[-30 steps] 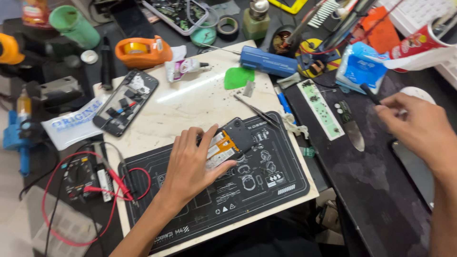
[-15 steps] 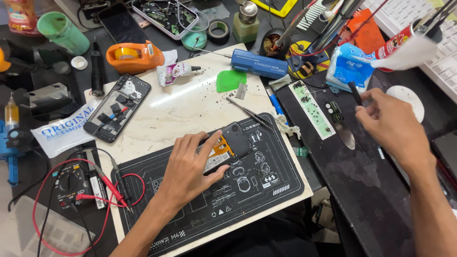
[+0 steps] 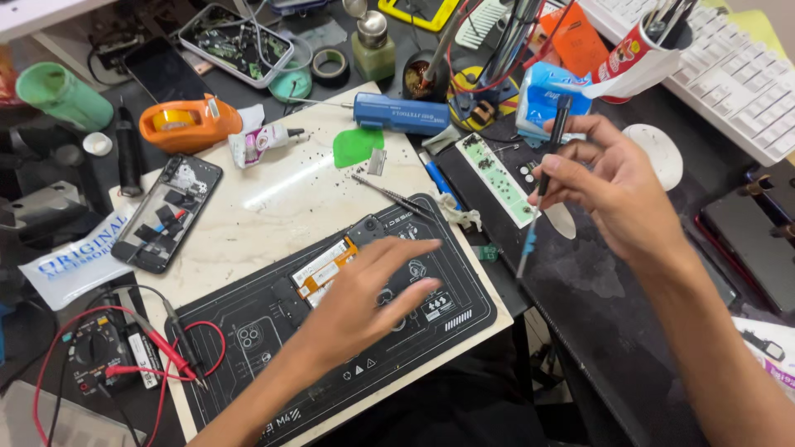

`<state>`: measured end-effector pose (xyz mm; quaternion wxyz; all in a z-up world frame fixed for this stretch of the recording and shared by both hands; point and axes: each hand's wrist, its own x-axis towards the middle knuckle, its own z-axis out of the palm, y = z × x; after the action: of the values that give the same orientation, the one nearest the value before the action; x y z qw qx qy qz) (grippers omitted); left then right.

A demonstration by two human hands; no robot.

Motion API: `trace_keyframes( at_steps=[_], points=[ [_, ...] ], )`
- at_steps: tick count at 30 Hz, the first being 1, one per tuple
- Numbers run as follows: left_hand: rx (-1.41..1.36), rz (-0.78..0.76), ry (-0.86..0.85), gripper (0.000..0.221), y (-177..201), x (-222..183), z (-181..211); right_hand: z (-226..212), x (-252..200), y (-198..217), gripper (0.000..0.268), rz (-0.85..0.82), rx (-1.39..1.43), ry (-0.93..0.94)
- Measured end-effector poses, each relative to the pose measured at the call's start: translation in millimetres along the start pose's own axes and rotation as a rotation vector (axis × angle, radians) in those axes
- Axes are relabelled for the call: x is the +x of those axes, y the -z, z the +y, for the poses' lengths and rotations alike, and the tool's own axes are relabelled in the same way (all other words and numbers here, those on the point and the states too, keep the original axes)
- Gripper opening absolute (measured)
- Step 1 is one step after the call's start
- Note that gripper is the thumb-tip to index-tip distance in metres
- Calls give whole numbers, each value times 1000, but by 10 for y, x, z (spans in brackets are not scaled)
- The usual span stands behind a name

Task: The person cleans and reassembles internal components of a tablet and mobile device by hand, using a cloth to wipe edges and a small screwdriver to secure a component.

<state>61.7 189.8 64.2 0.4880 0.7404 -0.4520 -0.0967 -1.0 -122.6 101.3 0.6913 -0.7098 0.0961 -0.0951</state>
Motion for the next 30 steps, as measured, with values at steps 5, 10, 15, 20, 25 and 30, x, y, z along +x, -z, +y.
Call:
trace_keyframes(
  at_steps=[5,10,15,20,25,30],
  points=[
    [-361,-53,110,37,-397,612,147,24,-43,-51,34,13,128,35],
    [-630,-136,255,35,-681,946,95,-40,-58,4,29,75,35,80],
    [-604,-157,234,34,-598,906,22,-13,-40,-10,32,86,31,89],
    [-632,-172,240,32,-546,924,59,-36,-23,6,28,89,65,78],
    [-683,-186,249,33,-565,907,73,-75,-31,86,28,79,139,112],
    [-672,-206,225,34,-552,883,98,-123,-33,191,29,128,143,135]
  ],
)
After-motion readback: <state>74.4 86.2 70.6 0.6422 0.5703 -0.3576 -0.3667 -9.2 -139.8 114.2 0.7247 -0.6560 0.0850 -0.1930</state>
